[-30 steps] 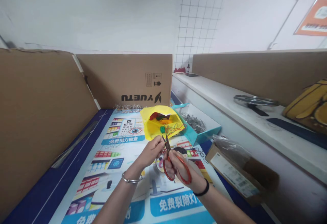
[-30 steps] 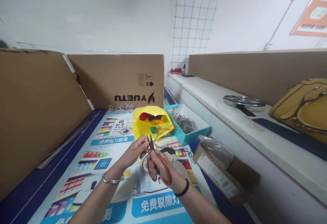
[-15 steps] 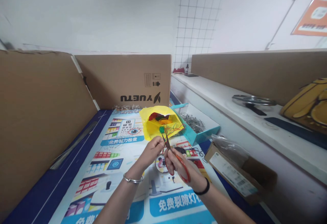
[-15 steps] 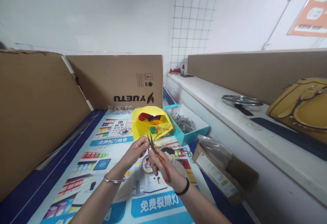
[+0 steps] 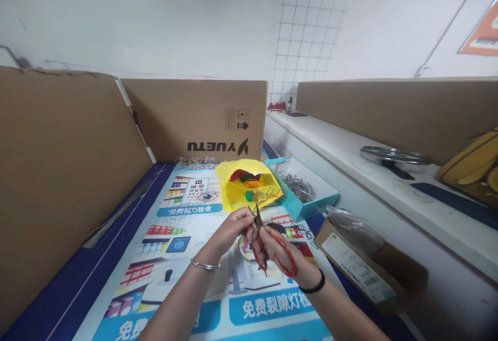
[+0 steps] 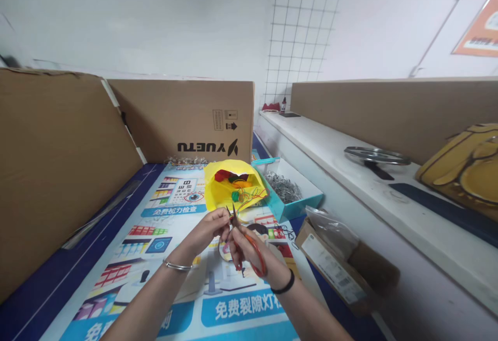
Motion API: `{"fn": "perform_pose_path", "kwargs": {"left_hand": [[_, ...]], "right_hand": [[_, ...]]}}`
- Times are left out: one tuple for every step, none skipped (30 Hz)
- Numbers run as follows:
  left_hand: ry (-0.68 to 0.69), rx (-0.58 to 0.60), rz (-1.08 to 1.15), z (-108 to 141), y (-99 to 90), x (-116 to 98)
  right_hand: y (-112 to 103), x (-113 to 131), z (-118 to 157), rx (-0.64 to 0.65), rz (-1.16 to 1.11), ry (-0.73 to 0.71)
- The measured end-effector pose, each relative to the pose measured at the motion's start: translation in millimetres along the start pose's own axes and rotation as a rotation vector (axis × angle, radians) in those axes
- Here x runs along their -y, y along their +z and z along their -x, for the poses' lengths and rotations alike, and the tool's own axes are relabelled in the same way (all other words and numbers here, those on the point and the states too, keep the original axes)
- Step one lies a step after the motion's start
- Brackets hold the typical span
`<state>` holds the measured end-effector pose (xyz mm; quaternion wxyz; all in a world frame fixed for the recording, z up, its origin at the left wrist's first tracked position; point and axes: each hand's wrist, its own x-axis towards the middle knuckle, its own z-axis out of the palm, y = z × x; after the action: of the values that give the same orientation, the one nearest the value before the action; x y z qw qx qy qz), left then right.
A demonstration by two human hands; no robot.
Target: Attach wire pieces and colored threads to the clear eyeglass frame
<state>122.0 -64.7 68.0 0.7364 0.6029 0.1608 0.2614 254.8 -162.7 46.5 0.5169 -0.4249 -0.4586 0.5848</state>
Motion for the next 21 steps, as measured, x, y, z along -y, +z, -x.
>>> {"fn": "perform_pose_path", "kwargs": {"left_hand": [[0.010,-0.018,-0.041,-0.4,-0.5,-0.2],[0.022,-0.038,-0.089,-0.8,-0.9,-0.6],[0.033,-0.055,-0.141,-0.9,-1.0,-1.1],[0.041,-0.070,-0.195,-1.0,-1.0,-1.6],[0.044,-0.083,-0.246,-0.9,-0.7,-2.1],[0.044,-0.094,-0.290,-0.8,-0.1,-2.4],[0.043,-0.103,-0.326,-0.7,0.6,-2.6],[0.046,-0.114,-0.357,-0.6,1.4,-2.6],[0.052,-0.126,-0.382,-0.7,2.4,-2.4],[0.058,-0.137,-0.400,-0.9,3.3,-1.9],[0.066,-0.147,-0.412,-1.3,4.3,-1.2],[0.073,-0.159,-0.415,-1.8,5.4,-0.2],[0.079,-0.171,-0.410,-2.4,6.4,1.1],[0.082,-0.180,-0.396,-3.1,7.6,2.7],[0.084,-0.187,-0.377,-3.8,8.8,4.6],[0.085,-0.192,-0.356,-4.5,10.0,6.7],[0.086,-0.200,-0.338,-5.1,11.2,8.9],[0.088,-0.210,-0.324,-5.7,12.2,11.1],[0.090,-0.224,-0.315,-6.1,13.1,13.1],[0.092,-0.238,-0.312,-6.5,13.8,14.8],[0.096,-0.250,-0.314,-6.7,14.1,16.1]], "right_hand": [[0.3,0.7,0.3,0.003,0.005,-0.009],[0.7,1.8,0.8,0.008,0.008,-0.018],[1.0,3.1,1.4,0.012,0.005,-0.022],[1.3,4.3,1.9,0.014,-0.003,-0.021],[1.4,5.2,2.3,0.014,-0.011,-0.020],[1.3,5.8,2.4,0.013,-0.018,-0.018],[1.2,5.9,2.3,0.012,-0.023,-0.016],[0.9,5.7,1.9,0.011,-0.025,-0.015],[0.7,5.2,1.3,0.009,-0.022,-0.015],[0.5,4.6,0.7,0.010,-0.014,-0.016],[0.4,3.9,0.2,0.011,-0.003,-0.019],[0.4,3.2,-0.3,0.009,0.007,-0.023],[0.4,2.6,-0.6,0.006,0.013,-0.028],[0.5,2.1,-0.8,0.002,0.016,-0.034],[0.4,1.6,-0.9,0.000,0.016,-0.038],[0.3,1.2,-0.9,-0.003,0.017,-0.041],[-0.1,1.0,-0.9,-0.006,0.021,-0.041],[-0.5,1.1,-0.8,-0.007,0.033,-0.039],[-1.0,1.7,-0.7,-0.006,0.055,-0.037],[-1.4,2.9,-0.5,-0.008,0.083,-0.039],[-1.6,4.6,-0.2,-0.011,0.115,-0.042]]}}
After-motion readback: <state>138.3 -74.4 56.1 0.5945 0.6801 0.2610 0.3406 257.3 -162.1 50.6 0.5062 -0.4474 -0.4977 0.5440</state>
